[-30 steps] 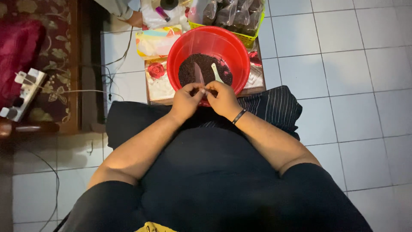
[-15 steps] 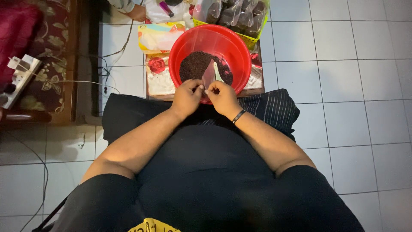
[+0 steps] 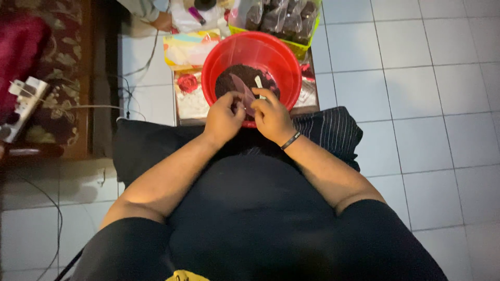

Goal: Filling small plastic bags with granular material using a spoon

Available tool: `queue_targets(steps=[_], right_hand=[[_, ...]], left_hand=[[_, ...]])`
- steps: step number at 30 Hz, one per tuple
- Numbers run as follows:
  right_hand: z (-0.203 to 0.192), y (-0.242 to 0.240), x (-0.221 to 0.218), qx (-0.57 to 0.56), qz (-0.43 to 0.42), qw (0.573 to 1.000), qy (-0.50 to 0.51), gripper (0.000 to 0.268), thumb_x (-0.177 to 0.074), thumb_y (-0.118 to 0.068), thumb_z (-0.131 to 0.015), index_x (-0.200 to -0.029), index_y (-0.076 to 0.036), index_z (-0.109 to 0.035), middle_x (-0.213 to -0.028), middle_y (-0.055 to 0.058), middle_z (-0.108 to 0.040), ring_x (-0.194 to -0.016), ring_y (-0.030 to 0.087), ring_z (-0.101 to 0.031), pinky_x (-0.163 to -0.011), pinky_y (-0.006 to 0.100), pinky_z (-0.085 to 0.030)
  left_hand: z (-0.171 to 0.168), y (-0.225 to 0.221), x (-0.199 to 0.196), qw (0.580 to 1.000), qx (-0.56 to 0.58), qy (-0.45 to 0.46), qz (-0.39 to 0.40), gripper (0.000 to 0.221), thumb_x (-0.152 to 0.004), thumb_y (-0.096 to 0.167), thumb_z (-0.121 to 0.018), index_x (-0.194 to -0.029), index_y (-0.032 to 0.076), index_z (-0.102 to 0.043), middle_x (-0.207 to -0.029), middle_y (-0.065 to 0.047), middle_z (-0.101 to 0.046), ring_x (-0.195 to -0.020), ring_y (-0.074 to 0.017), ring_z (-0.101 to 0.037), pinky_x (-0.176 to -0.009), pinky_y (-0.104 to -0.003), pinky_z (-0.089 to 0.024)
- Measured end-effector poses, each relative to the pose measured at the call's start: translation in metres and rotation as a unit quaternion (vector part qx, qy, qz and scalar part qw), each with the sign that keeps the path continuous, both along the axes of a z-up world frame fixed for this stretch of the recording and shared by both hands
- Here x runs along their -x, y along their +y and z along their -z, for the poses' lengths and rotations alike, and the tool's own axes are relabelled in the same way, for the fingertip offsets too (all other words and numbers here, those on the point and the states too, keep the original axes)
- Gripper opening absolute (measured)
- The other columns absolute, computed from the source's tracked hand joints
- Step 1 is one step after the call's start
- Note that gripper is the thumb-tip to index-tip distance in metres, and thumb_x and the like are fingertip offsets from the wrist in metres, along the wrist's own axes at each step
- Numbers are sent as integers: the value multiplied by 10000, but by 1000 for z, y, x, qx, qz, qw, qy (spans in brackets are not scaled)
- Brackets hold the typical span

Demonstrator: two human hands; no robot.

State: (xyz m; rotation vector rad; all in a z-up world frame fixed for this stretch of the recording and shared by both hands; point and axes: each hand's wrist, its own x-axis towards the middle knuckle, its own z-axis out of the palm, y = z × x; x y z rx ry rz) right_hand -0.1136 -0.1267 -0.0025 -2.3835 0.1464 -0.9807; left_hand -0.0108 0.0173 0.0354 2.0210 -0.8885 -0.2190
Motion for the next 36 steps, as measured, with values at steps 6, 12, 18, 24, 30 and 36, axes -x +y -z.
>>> queue_targets(steps=[6,12,18,24,30,36], right_hand=[[-8,7,-4,18,-29,999,32,190,-826,44,-666,-960,-59,-753,-1179,133,-697,-1070,376,-704,-885,422,-602],[48,-9,-5,-143,-48,983,104,115,-858,12,-729,-971,-1,-744,-938,194,-732,-964,446,-697,-842,490,-584],[30,5,-4,-212,-94,962,142,107,-869,-25,-746,-972,-50,-759,-908,143,-734,-956,388,-718,-832,435,-575],[39,-9,-3,-305,-59,936,168,101,-898,4,-697,-977,-51,-730,-856,87,-717,-876,214,-691,-812,391,-556],[-7,-9,-4,-236,-50,962,131,206,-860,49,-728,-1060,3,-714,-968,211,-704,-932,406,-701,-772,426,-582],[-175,-41,49,-117,-27,984,-132,224,-946,-49,-880,-971,59,-686,-1120,256,-707,-1105,414,-677,-1039,457,-473]], left_hand=[[8,0,-1,997,14,-76,5,199,-909,208,-685,-1094,143,-714,-925,-113,-729,-928,-335,-726,-814,-439,-597],[-11,13,-11,967,55,-142,203,910,-703,179,-932,-1481,3,-492,-1490,-263,-512,-1408,-486,-442,-1195,-593,-345],[17,3,-34,950,-14,-162,269,1206,-558,284,-953,-1571,15,-356,-1549,-222,-466,-1468,-484,-375,-1158,-761,-216],[31,-3,-40,930,-36,-188,313,1224,-561,393,-997,-1538,-9,-380,-1476,-254,-510,-1428,-459,-436,-1171,-738,-239],[51,-11,-52,946,5,-193,261,980,-689,331,-937,-1469,-16,-457,-1299,-221,-609,-1265,-410,-587,-1149,-587,-386],[46,-8,-58,957,39,-157,239,901,-742,311,-880,-1478,6,-458,-1302,-226,-616,-1223,-421,-617,-1079,-559,-454]])
